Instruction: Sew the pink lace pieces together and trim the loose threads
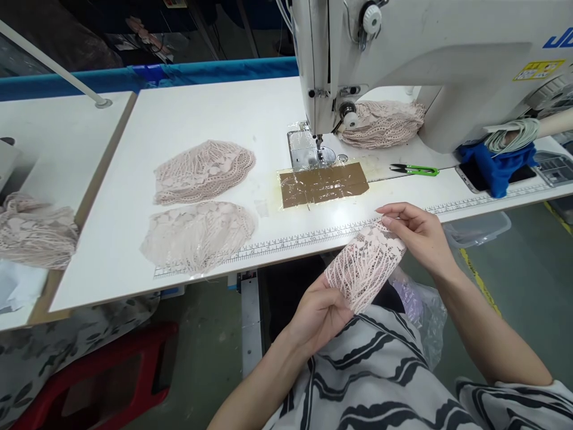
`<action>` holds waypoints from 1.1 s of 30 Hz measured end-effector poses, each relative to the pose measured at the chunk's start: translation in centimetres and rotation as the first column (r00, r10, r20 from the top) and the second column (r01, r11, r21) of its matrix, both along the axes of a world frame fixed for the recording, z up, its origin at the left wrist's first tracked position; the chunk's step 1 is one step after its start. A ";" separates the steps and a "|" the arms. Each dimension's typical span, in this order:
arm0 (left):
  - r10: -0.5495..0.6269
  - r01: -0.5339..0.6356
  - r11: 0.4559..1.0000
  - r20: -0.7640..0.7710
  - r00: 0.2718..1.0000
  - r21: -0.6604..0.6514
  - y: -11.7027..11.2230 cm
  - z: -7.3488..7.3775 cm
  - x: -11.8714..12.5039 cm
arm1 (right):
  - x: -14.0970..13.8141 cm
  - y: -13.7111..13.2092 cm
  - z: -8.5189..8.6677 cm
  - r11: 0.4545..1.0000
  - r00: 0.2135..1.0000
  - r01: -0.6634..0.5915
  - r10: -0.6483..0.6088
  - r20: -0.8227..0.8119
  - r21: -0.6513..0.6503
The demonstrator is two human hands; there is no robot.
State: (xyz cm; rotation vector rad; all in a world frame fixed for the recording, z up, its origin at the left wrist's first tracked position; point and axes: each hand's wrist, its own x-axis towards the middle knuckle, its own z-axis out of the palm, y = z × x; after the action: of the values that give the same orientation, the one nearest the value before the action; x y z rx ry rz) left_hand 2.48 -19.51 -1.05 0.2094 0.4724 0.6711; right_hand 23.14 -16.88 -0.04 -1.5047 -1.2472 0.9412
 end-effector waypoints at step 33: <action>0.010 -0.011 1.000 -0.014 1.000 -0.018 0.0 -0.4 0.1 | 0.0 0.0 0.1 1.000 0.996 -0.027 0.027 -0.085 0.000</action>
State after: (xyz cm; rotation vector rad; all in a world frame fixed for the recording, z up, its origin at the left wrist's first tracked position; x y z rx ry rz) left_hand 2.60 -19.48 -1.41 0.1946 0.4929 0.6758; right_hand 23.14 -16.89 0.10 -1.4374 -1.2087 1.0127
